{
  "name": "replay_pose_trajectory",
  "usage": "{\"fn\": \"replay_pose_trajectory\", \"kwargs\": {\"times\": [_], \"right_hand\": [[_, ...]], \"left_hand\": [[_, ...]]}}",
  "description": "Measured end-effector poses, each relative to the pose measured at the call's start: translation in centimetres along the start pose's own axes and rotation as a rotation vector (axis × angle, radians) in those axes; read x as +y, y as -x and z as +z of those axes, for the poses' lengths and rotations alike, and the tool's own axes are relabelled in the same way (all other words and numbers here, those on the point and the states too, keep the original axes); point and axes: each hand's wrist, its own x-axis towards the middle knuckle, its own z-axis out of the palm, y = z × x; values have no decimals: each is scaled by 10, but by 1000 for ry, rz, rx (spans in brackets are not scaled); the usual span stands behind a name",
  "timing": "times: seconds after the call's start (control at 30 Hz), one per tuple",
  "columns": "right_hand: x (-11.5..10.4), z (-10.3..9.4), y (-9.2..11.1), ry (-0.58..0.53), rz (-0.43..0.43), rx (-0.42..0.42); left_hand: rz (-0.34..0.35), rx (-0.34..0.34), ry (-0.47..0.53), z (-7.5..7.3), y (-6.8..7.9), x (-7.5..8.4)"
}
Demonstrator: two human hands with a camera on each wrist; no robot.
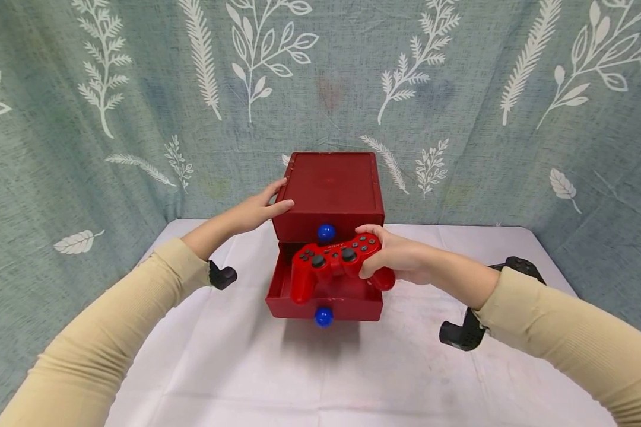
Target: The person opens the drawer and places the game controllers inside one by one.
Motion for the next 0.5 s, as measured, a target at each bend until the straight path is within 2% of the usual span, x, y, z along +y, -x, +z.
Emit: {"fn": "replay_pose_trajectory", "kwargs": {"times": [0.33,0.5], "right_hand": [[7,6,-6,-122,22,-19],[9,10,-12,-149,34,-37]], "left_hand": [[-2,7,0,1,-1,1],[-1,10,-3,1,-1,0]]}}
